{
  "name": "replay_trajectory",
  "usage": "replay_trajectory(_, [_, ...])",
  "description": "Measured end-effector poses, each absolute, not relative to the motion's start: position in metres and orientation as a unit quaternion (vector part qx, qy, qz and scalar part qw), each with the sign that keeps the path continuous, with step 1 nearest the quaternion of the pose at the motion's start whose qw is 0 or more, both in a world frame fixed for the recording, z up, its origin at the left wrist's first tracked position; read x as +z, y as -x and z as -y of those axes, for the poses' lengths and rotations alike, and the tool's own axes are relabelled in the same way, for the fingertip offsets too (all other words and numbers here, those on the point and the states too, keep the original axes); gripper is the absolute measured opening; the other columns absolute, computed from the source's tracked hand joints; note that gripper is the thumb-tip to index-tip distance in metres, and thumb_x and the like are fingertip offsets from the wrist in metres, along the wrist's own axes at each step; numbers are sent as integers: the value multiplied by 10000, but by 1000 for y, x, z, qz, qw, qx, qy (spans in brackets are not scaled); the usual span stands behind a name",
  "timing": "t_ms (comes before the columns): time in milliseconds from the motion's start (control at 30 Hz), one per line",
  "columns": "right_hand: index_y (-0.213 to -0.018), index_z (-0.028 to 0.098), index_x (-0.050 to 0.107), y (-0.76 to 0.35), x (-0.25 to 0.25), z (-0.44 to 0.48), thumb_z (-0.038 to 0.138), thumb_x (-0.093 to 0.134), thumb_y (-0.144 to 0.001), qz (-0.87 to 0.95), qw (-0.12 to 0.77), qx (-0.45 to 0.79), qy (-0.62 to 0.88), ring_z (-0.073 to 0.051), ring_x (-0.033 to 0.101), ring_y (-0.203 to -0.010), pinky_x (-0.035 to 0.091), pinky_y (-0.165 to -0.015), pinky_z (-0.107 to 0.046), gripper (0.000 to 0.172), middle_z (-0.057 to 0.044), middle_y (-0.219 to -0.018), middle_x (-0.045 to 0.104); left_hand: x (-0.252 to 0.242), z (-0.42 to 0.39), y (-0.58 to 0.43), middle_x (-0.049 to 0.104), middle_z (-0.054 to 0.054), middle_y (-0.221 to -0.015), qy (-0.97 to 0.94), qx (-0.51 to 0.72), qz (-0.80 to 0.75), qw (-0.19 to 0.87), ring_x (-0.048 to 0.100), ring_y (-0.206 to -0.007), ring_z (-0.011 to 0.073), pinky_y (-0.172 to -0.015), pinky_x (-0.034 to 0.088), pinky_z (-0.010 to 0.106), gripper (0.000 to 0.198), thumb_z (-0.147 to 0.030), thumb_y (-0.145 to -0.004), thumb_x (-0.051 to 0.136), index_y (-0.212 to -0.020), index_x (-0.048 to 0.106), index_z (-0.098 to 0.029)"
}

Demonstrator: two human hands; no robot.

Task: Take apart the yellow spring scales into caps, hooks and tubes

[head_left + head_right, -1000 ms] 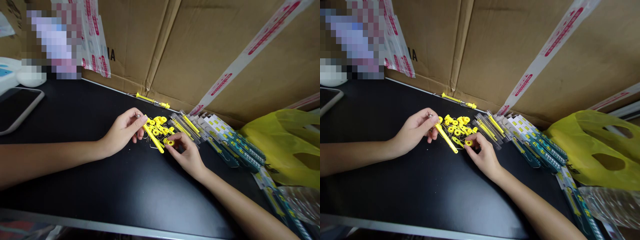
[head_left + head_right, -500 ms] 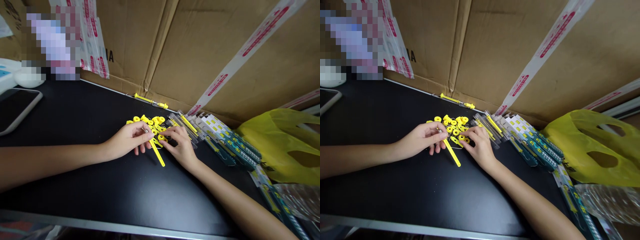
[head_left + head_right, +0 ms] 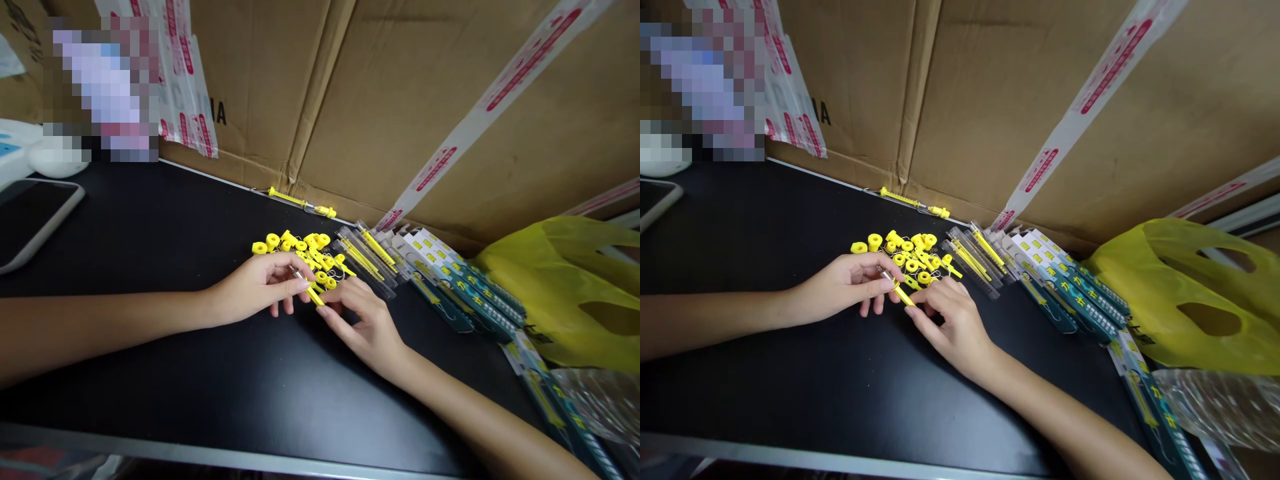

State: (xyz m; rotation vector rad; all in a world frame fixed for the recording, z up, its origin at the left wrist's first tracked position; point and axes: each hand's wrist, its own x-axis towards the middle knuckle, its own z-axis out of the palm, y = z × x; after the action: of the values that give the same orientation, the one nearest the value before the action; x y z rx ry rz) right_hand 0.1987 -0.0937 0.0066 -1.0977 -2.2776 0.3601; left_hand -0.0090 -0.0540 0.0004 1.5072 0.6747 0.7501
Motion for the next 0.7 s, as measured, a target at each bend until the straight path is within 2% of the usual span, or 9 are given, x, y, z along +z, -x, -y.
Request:
replay_trajectory(133, [-807, 183, 598, -206, 10, 87, 255, 540, -869, 841, 307, 104, 432, -140, 473, -611, 394, -622, -280, 111, 2, -623, 529, 0, 54, 9, 642, 24, -833, -648, 326, -294, 622, 584, -565, 84, -429, 462, 157, 305, -309, -862, 533, -1127, 471, -174])
replay_trajectory(333, [-792, 160, 636, -249, 23, 47, 275, 558, -842, 782, 320, -54, 532, -146, 482, -593, 382, -590, -272, 148, -20, -655, 569, -2, 55, 11, 626, 16, -859, -661, 308, -297, 616, 579, -572, 78, -418, 439, 148, 237, -329, -887, 478, -1072, 479, -181])
replay_trajectory(500, [-806, 150, 697, -287, 19, 18, 288, 565, -832, 765, 241, -165, 573, -178, 504, -630, 378, -633, -296, 192, -32, -627, 566, -3, 57, 11, 622, 19, -879, -676, 274, -302, 613, 577, -595, 77, -431, 433, 149, 197, -317, -880, 486, -1003, 519, -167])
replay_trajectory(700, [-882, 152, 727, -300, 6, 9, 322, 555, -843, 758, 173, -161, 608, -194, 536, -663, 380, -642, -301, 245, -55, -679, 611, -3, 58, 11, 622, 12, -859, -683, 259, -305, 611, 571, -598, 73, -440, 426, 148, 175, -311, -884, 483, -947, 542, -158])
